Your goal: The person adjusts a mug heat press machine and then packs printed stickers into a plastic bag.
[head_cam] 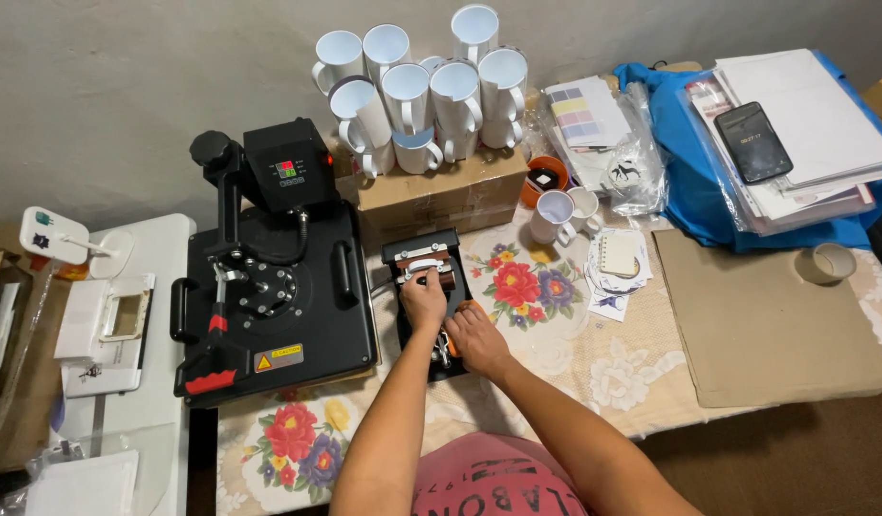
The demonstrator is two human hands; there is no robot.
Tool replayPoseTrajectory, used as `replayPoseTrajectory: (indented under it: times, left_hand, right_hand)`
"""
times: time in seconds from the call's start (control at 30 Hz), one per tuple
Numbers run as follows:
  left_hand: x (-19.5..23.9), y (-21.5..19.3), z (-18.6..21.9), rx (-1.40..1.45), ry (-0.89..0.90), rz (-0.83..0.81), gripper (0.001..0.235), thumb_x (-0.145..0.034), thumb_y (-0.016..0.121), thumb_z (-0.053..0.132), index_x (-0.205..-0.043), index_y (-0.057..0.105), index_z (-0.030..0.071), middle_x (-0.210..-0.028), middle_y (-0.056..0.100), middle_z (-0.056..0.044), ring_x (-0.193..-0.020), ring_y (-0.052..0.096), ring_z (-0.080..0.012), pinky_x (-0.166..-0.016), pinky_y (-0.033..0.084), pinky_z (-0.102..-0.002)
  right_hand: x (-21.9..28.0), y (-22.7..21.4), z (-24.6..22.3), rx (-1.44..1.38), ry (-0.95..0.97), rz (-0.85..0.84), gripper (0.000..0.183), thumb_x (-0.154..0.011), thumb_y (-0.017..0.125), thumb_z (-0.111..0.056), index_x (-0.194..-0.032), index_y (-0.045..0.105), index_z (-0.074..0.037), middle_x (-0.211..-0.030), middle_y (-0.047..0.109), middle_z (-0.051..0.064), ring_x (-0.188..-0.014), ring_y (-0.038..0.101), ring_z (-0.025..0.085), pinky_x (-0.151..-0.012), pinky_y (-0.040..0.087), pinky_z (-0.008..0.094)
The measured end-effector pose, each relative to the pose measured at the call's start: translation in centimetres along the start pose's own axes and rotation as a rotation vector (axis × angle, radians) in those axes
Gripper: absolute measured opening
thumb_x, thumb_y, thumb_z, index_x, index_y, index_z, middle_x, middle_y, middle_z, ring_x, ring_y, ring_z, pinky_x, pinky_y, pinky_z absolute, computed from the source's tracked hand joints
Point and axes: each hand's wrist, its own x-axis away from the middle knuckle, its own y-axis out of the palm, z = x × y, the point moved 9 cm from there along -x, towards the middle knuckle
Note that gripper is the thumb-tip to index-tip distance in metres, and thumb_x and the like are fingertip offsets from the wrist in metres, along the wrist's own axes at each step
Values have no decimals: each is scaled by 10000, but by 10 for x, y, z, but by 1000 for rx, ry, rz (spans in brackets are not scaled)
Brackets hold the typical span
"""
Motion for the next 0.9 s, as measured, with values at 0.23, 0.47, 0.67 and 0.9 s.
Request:
replayPoseTrajectory:
  times: [0.23, 0.47, 0.67, 0.9]
  left_hand:
    - [0, 0, 1, 28, -12, -9, 442, -958, 695, 332, -566, 633, 137, -510, 546, -25, -592, 605, -215, -616, 504, -368]
    - [-3, 3, -3, 17, -9, -13, 443, -953, 698, 354, -592, 680, 99, -536, 566, -88, -625, 615, -277, -641, 511, -415]
    - [-8, 7, -10, 14, -2, -7, 434, -948, 700, 356, -605, 704, 90, -548, 585, -109, -636, 630, -294, -649, 519, -416]
    - [-4, 6, -10, 22, -4, -8, 407, -949, 707, 348, -631, 726, 96, -564, 617, -91, -651, 645, -260, -648, 526, -410]
  right_hand:
    - [-1, -1, 2, -13, -4, -4, 557, -691, 716, -98, -1239, 624, -53, -956, 590, 131, -1038, 646, 357, -1206, 456, 489]
    - [-5, -16, -3, -10, -20, 13, 518, -720, 691, -81, -1231, 619, -43, -934, 570, 130, -1015, 643, 360, -1200, 461, 493]
    - [-4, -14, -4, 3, -23, 2, 502, -732, 690, -108, -1225, 619, -47, -941, 568, 127, -1018, 639, 355, -1191, 467, 489]
    - [-5, -16, -4, 15, -25, 12, 484, -742, 685, -93, -1218, 616, -45, -938, 566, 131, -1010, 635, 359, -1183, 469, 494]
